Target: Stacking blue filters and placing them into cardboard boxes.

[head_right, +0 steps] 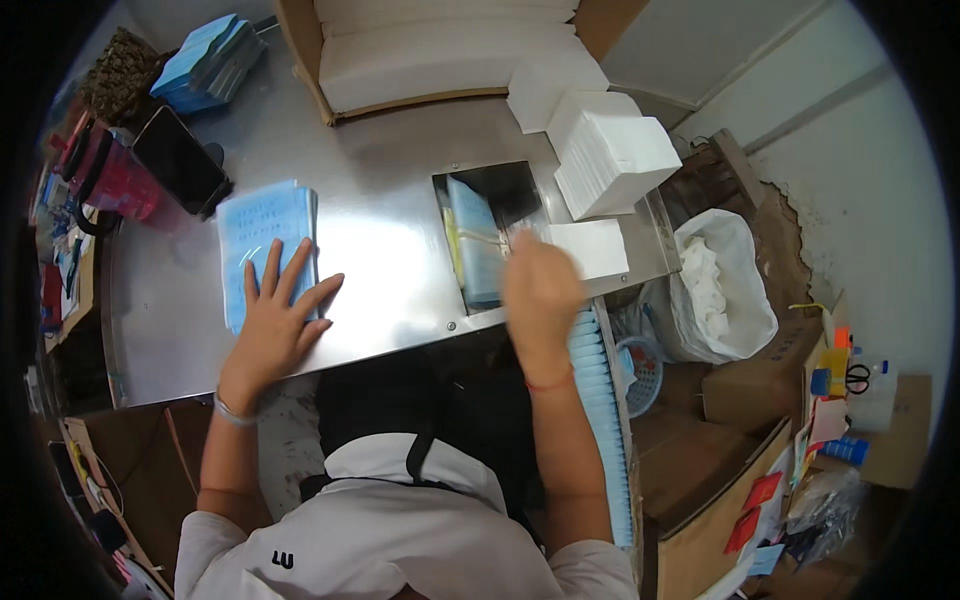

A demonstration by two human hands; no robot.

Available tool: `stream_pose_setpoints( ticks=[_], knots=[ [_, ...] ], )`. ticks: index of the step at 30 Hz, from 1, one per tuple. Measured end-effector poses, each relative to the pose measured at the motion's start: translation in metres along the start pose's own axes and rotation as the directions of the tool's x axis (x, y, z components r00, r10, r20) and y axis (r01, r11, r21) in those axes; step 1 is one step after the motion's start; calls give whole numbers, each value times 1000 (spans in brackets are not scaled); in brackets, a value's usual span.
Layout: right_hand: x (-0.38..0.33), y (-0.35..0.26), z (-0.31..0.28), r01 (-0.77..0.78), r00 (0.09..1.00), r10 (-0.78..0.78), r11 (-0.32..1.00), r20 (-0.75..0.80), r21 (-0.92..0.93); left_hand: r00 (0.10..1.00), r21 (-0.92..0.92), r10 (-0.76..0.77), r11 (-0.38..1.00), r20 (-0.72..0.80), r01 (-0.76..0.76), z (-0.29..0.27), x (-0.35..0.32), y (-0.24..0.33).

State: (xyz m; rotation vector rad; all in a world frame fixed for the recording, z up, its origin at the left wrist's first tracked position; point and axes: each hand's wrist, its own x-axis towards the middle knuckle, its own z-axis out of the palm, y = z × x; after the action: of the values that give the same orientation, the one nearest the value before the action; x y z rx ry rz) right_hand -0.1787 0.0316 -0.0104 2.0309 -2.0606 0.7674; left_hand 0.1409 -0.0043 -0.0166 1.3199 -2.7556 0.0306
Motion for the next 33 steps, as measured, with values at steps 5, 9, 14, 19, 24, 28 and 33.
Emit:
stream_pose_setpoints(
  ticks=[5, 9, 14, 19, 24, 28, 33],
  knots=[
    [-21, 36, -9, -161, 958, 82, 945, -273, -283, 985, -125, -168, 977, 23, 170, -19, 24, 30],
    [-25, 41, -13, -147, 969, 109, 976, -222, -160, 884, -217, -389, 916, -261, 339, 4, 4, -14],
    [-24, 43, -22, -157, 980, 156, 988, -125, 2, 892, -223, -341, 933, -296, 282, -16, 16, -3],
    [-15, 64, -41, -52, 988, 56, 998, -141, 34, 968, -378, 68, 912, -241, -159, 4, 58, 112],
    [-46, -10, -28, 214, 975, -204, 966, -83, 148, 987, -491, 96, 859, -128, -147, -2, 53, 94],
    [-39, -44, -6, 396, 894, -439, 865, 85, 308, 990, -474, 31, 876, -137, -93, 1, 51, 82],
    [-15, -27, 12, 272, 953, -294, 937, 73, 221, 976, -352, 109, 920, -186, -170, 8, 43, 100]
  ],
)
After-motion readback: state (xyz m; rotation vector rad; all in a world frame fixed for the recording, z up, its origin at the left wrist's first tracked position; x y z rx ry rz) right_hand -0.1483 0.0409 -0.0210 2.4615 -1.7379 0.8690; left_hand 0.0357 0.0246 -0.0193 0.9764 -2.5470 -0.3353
